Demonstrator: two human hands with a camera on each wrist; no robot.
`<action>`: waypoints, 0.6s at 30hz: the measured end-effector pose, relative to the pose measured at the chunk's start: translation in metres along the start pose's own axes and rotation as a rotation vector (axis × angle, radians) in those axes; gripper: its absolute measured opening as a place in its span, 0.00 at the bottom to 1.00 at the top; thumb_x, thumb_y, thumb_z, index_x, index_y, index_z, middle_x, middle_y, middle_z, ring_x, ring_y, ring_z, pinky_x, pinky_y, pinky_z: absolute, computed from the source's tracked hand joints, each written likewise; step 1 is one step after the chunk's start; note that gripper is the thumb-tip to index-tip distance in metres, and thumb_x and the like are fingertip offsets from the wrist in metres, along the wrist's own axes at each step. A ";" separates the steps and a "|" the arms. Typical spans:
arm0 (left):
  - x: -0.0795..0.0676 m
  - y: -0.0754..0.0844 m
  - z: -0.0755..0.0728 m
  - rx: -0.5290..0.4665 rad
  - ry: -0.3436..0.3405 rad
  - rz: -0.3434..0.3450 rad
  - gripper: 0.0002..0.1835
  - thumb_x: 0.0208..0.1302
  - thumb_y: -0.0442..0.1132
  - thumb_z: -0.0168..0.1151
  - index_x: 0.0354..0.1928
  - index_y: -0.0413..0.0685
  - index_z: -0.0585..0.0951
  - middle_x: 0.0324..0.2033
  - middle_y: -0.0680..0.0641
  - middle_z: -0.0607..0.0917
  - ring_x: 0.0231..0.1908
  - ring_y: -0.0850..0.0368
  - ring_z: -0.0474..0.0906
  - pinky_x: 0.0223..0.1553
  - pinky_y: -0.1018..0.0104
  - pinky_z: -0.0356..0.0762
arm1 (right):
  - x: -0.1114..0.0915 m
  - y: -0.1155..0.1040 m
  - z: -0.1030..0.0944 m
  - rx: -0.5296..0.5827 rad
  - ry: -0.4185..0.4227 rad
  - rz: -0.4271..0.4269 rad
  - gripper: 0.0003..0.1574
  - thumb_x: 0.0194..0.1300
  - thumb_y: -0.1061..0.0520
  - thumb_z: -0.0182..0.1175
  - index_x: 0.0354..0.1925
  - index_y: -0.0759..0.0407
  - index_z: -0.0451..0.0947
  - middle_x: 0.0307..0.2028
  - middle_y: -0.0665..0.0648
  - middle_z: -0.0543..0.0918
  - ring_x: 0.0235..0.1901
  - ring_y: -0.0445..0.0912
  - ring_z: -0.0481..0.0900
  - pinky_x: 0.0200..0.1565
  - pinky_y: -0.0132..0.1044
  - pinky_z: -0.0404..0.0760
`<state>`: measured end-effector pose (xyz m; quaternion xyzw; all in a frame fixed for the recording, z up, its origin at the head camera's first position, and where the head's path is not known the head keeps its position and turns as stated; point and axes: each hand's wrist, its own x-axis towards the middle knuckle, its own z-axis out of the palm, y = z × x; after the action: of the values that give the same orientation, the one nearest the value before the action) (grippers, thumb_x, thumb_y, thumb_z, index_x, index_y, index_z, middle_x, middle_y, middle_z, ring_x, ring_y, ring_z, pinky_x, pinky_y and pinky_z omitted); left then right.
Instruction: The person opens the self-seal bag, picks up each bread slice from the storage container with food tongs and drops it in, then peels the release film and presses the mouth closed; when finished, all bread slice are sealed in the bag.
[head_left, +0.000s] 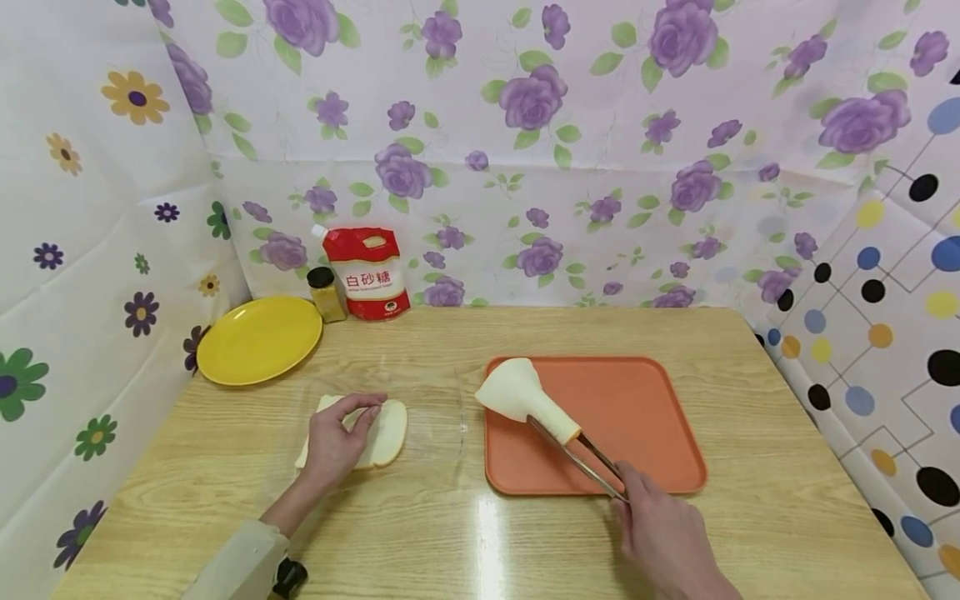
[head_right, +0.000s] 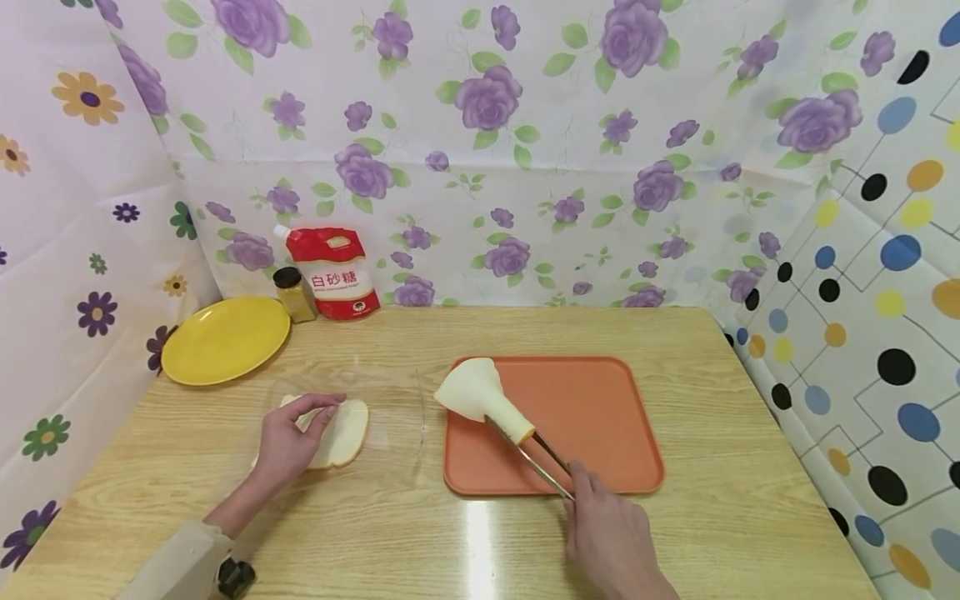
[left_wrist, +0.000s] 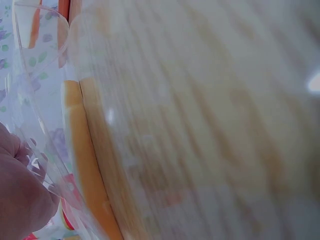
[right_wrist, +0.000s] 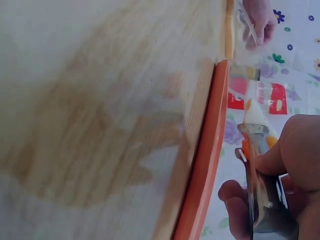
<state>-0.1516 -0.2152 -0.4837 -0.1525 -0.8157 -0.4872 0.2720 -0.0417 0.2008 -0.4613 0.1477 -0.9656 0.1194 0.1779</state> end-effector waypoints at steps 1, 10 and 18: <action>0.000 0.000 0.000 -0.003 -0.002 -0.002 0.07 0.59 0.22 0.69 0.35 0.40 0.86 0.37 0.43 0.89 0.42 0.41 0.85 0.48 0.81 0.72 | 0.001 0.001 0.000 0.006 0.005 -0.017 0.27 0.57 0.62 0.70 0.56 0.62 0.76 0.26 0.48 0.75 0.12 0.38 0.66 0.11 0.33 0.60; -0.001 -0.001 -0.003 0.004 -0.022 -0.030 0.04 0.60 0.22 0.68 0.34 0.35 0.85 0.38 0.47 0.90 0.42 0.44 0.86 0.48 0.79 0.74 | 0.011 0.013 -0.002 0.102 0.084 -0.175 0.33 0.53 0.65 0.70 0.60 0.61 0.79 0.24 0.43 0.69 0.14 0.28 0.53 0.13 0.22 0.53; 0.000 -0.001 -0.003 0.008 -0.019 0.000 0.06 0.58 0.20 0.68 0.34 0.34 0.85 0.37 0.45 0.89 0.41 0.42 0.86 0.48 0.81 0.73 | 0.022 0.025 -0.007 0.090 0.036 -0.259 0.31 0.55 0.62 0.72 0.58 0.58 0.80 0.27 0.44 0.73 0.14 0.29 0.53 0.14 0.25 0.53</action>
<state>-0.1512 -0.2183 -0.4826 -0.1561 -0.8202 -0.4823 0.2651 -0.0675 0.2206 -0.4507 0.2765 -0.9288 0.1411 0.2022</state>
